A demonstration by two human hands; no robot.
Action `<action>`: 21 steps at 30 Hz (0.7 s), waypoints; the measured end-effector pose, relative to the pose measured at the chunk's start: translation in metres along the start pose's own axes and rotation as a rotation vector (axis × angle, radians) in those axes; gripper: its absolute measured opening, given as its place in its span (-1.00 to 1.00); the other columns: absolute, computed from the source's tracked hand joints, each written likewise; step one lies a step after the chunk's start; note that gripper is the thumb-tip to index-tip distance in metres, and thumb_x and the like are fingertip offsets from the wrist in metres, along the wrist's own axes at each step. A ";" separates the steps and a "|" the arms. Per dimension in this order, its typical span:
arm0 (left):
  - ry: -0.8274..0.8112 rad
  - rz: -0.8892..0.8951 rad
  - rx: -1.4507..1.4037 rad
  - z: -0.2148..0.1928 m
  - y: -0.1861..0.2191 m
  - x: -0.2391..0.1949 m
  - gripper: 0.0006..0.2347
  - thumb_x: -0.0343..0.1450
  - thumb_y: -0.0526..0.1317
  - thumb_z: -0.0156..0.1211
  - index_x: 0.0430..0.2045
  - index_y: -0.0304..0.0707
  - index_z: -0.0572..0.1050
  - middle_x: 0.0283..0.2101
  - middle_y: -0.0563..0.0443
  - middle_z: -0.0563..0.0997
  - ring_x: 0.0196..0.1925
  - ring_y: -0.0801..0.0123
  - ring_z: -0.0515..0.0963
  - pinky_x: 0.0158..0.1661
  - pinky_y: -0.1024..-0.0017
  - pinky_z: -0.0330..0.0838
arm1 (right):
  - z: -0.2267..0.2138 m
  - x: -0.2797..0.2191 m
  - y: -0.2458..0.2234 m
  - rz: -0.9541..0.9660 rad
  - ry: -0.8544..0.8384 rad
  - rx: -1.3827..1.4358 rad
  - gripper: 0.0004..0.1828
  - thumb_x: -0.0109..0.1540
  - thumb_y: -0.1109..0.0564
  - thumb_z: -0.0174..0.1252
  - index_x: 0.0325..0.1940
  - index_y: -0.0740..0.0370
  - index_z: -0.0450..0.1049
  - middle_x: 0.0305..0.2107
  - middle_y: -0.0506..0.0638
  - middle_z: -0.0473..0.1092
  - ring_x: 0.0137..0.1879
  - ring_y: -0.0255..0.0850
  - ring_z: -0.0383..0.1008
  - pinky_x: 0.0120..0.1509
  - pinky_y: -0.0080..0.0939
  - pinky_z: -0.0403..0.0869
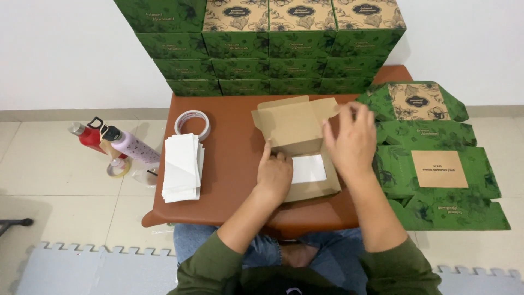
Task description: The person assembles a flat-packed cardboard box by folding the sides and tucking the flaps. They then place a white paper insert inside the box and close the lid. The completed box is placed on a stack of similar boxes.
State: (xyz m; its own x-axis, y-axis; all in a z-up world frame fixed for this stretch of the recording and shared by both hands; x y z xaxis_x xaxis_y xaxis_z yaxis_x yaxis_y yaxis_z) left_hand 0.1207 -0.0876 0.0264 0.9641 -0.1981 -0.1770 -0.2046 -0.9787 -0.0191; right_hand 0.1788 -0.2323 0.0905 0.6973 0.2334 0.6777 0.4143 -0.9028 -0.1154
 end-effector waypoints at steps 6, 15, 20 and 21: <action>0.639 0.358 -0.067 0.014 -0.021 0.032 -0.79 0.27 -0.41 0.34 -0.25 -0.18 0.60 -0.23 -0.02 0.63 -0.11 0.26 0.60 0.22 0.05 0.06 | 0.078 0.007 0.074 0.501 -0.210 0.560 -0.47 0.21 0.13 0.24 0.28 0.05 0.37 -0.27 0.09 0.53 -0.15 0.07 0.55 -0.06 0.02 0.47; 0.868 -0.203 -0.015 -0.051 -0.078 -0.019 -0.45 0.36 -0.13 0.34 0.25 -0.32 0.36 -0.18 -0.14 0.49 -0.19 0.07 0.51 -0.23 0.26 0.34 | -0.047 -0.034 0.004 0.450 -0.229 0.608 -0.44 0.15 0.30 0.20 0.27 0.23 0.41 0.00 0.32 0.45 0.12 0.29 0.45 0.09 0.20 0.45; 0.717 -0.141 -0.222 -0.056 -0.076 -0.042 -0.77 0.48 -0.16 0.09 -0.03 -0.14 0.54 -0.37 -0.03 0.66 -0.41 0.14 0.69 -0.46 0.33 0.50 | -0.055 -0.050 0.000 0.305 -0.311 0.288 -0.64 0.32 0.06 0.14 0.17 0.18 0.52 -0.09 0.14 0.53 -0.08 0.11 0.56 -0.13 0.06 0.54; 0.675 -0.144 -0.274 -0.053 -0.079 -0.043 -0.79 0.48 -0.13 0.06 -0.09 -0.11 0.57 -0.39 -0.02 0.66 -0.43 0.12 0.69 -0.49 0.31 0.50 | -0.055 -0.052 0.000 0.256 -0.318 0.155 -0.65 0.37 0.01 0.07 0.16 0.18 0.56 -0.15 0.09 0.56 -0.17 0.02 0.61 -0.21 -0.03 0.56</action>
State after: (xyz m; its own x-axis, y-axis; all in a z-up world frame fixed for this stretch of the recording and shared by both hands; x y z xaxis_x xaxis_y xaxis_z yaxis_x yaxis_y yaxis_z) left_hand 0.1039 -0.0047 0.0873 0.8904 0.0293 0.4541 -0.1038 -0.9585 0.2654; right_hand 0.1103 -0.2639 0.0957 0.9246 0.1305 0.3580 0.2703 -0.8868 -0.3748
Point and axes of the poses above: each hand's wrist, its own x-axis towards the middle knuckle, its own z-axis out of the palm, y = z × x, the point moved 5 cm from there along x, towards the middle knuckle
